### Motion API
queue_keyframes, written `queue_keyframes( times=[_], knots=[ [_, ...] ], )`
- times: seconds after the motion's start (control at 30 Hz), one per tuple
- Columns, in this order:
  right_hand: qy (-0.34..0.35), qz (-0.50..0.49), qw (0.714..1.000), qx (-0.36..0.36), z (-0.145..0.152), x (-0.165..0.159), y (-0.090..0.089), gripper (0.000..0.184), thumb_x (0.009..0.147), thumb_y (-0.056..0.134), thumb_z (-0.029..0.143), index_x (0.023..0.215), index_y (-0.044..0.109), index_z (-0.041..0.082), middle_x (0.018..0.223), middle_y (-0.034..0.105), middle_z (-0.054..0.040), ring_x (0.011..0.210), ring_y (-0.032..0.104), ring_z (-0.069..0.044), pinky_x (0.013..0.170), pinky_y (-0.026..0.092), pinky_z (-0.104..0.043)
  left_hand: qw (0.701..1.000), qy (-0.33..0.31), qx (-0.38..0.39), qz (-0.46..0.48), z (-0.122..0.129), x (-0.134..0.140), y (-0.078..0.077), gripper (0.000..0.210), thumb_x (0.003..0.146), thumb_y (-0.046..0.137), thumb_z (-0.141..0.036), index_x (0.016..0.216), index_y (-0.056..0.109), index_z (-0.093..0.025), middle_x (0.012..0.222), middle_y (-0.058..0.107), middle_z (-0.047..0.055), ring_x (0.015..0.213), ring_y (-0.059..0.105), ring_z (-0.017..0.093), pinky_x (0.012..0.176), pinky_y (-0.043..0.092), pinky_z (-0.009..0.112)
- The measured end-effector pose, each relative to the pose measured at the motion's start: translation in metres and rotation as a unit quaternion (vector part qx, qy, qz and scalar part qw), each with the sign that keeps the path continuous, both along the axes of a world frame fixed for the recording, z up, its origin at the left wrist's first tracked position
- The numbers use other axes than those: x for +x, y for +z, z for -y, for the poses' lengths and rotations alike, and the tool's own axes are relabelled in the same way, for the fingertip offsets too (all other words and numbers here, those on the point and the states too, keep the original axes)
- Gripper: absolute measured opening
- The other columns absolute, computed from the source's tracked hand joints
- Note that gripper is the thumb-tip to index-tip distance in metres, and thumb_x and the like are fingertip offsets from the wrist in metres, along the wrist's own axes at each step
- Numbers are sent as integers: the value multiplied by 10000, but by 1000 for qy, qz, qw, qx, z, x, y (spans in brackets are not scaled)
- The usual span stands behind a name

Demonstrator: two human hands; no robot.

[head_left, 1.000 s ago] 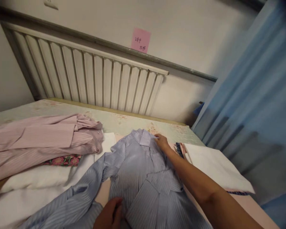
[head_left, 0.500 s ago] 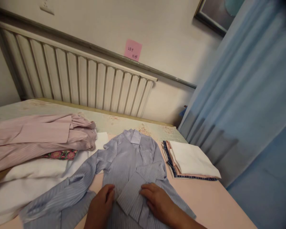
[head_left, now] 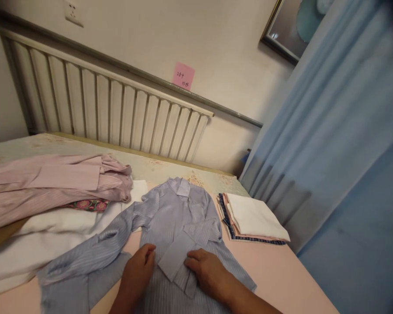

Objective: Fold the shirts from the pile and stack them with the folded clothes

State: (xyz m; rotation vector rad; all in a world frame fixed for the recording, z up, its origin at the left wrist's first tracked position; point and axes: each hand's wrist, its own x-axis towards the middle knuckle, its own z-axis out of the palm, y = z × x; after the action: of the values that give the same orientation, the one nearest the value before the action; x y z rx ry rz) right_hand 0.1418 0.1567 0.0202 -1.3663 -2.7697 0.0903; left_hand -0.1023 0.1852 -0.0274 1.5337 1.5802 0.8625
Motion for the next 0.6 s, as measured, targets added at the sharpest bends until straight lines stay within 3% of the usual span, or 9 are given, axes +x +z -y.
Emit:
queue_keyframes(
  times=[0.13, 0.3, 0.43, 0.6],
  knots=[
    [20, 53, 998, -15, 21, 2, 18, 398, 781, 538, 129, 1162, 563, 244, 1280, 571, -61, 1012, 541, -235, 865, 425, -329, 1000, 1, -7, -4, 1, 1, 2, 282, 873, 351, -293, 1012, 573, -187, 864, 695, 32, 798, 672, 159, 687, 470, 249],
    [6, 44, 998, -43, 38, -10, 27, 423, 777, 569, 173, 1194, 548, 238, 1335, 532, -63, 1073, 502, -263, 924, 417, -373, 1000, 8, 5, -6, 1, 2, 2, 285, 873, 355, -287, 1011, 583, -185, 868, 693, 35, 818, 669, 165, 683, 457, 251],
    [4, 10, 999, -30, 41, -20, 19, 442, 770, 604, 202, 1206, 539, 239, 1320, 531, -60, 1134, 470, -261, 945, 413, -366, 1000, 11, 10, -5, 1, 2, 0, 279, 872, 354, -270, 1009, 577, -174, 913, 688, 51, 819, 668, 165, 699, 451, 258],
    [-5, -5, 999, 42, 35, -24, -5, 327, 811, 553, 120, 1122, 569, 222, 1166, 609, -56, 1030, 523, -224, 884, 443, -333, 1000, 10, 3, 4, -3, 3, -6, 253, 876, 363, -259, 1001, 570, -187, 910, 690, 37, 777, 667, 142, 693, 444, 238]
  ],
)
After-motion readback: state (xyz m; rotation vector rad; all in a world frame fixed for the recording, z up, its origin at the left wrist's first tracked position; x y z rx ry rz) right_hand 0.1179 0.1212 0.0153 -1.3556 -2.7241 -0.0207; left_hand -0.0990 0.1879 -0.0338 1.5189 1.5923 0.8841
